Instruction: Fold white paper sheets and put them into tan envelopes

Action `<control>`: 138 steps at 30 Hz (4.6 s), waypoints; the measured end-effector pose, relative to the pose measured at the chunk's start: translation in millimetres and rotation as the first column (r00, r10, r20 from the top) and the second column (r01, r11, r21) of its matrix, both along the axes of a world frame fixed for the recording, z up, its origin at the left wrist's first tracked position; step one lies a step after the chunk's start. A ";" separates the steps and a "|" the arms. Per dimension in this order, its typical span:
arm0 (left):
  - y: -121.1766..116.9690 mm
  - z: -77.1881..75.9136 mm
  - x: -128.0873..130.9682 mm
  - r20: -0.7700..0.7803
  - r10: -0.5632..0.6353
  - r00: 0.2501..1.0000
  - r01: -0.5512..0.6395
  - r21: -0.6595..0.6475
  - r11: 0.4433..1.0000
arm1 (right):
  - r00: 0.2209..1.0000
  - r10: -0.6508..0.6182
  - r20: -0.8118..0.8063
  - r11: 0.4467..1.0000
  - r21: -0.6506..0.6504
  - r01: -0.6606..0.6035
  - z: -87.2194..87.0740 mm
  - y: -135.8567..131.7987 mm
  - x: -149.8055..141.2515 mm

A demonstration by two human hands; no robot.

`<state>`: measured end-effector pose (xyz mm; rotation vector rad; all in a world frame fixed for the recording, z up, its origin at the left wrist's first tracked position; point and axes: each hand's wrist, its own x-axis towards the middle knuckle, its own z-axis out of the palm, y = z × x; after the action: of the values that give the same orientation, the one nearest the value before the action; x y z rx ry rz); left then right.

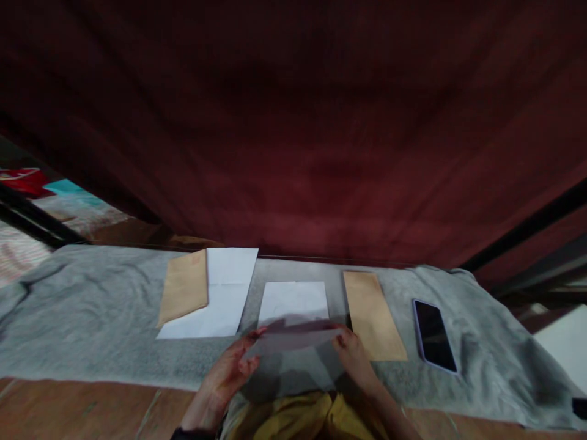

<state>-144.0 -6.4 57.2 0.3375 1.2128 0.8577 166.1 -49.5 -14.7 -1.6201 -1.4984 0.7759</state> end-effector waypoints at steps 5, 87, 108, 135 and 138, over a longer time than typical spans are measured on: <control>5.3 -12.1 3.5 -0.046 0.029 0.999 -0.028 0.033 0.999 | 0.965 -0.101 0.240 0.995 0.028 0.097 -4.7 8.8 -4.7; 47.9 -82.8 99.6 -0.893 0.417 -0.169 0.906 0.026 0.422 | 0.695 -0.321 0.643 0.917 0.395 0.058 -28.4 60.2 -56.8; 50.8 -85.4 85.1 -0.890 0.426 -0.160 0.900 0.045 0.434 | 0.729 -0.178 0.661 0.936 0.341 -0.082 -29.7 64.5 -63.4; 4.0 -85.7 77.5 -0.878 0.475 -0.065 0.885 0.169 0.433 | 0.734 -0.067 0.676 0.937 0.295 -0.186 -18.4 16.2 -60.5; -4.3 -90.2 89.4 -0.900 0.429 -0.072 0.929 0.097 0.358 | 0.729 0.002 0.685 0.917 0.289 -0.274 -18.9 11.3 -66.2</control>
<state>-54.6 -10.7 -33.1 2.6690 1.6216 0.4920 99.8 -38.2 -33.5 -1.5659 -2.1439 -0.0915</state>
